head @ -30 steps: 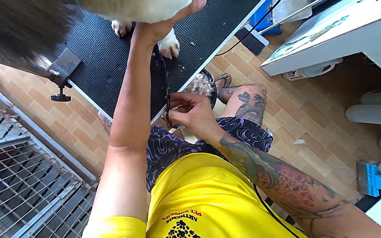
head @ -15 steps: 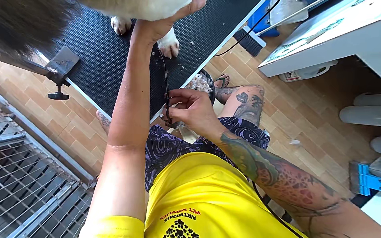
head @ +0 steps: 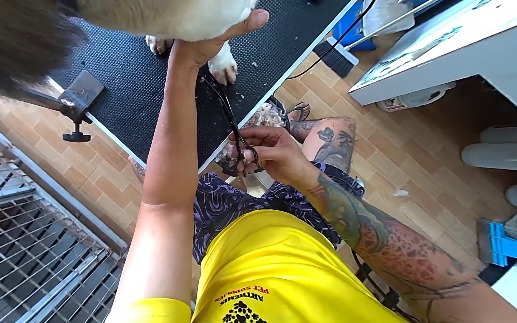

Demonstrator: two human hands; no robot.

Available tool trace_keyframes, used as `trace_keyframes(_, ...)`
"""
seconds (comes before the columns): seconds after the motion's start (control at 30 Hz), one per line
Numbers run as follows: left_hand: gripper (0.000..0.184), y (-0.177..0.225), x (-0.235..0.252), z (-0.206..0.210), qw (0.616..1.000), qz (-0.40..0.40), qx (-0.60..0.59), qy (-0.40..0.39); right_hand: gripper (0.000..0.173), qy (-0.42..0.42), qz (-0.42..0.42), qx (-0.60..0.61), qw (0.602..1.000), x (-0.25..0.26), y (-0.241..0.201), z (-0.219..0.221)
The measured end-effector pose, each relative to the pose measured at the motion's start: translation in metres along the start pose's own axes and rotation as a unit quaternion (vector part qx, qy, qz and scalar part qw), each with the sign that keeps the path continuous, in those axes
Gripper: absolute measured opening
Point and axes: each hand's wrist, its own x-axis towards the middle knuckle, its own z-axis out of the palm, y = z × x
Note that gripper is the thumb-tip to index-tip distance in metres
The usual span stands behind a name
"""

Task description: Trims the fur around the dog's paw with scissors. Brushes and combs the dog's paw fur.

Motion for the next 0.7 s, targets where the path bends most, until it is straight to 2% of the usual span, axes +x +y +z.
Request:
trace_keyframes(0.17,0.032,-0.001,-0.002,-0.002,1.000,-0.009,-0.016,-0.002,0.038,-0.001,-0.008,0.026,1.000,0.003,0.001,-0.005)
trace_keyframes(0.5,0.029,-0.003,-0.001,-0.003,1.000,-0.010,-0.019,-0.020,0.041,-0.008,-0.017,0.003,1.000,0.003,-0.002,-0.007)
trace_keyframes(0.7,0.017,-0.016,-0.001,-0.005,0.995,0.049,-0.067,-0.056,0.041,0.008,-0.017,0.012,1.000,0.005,-0.003,-0.002)
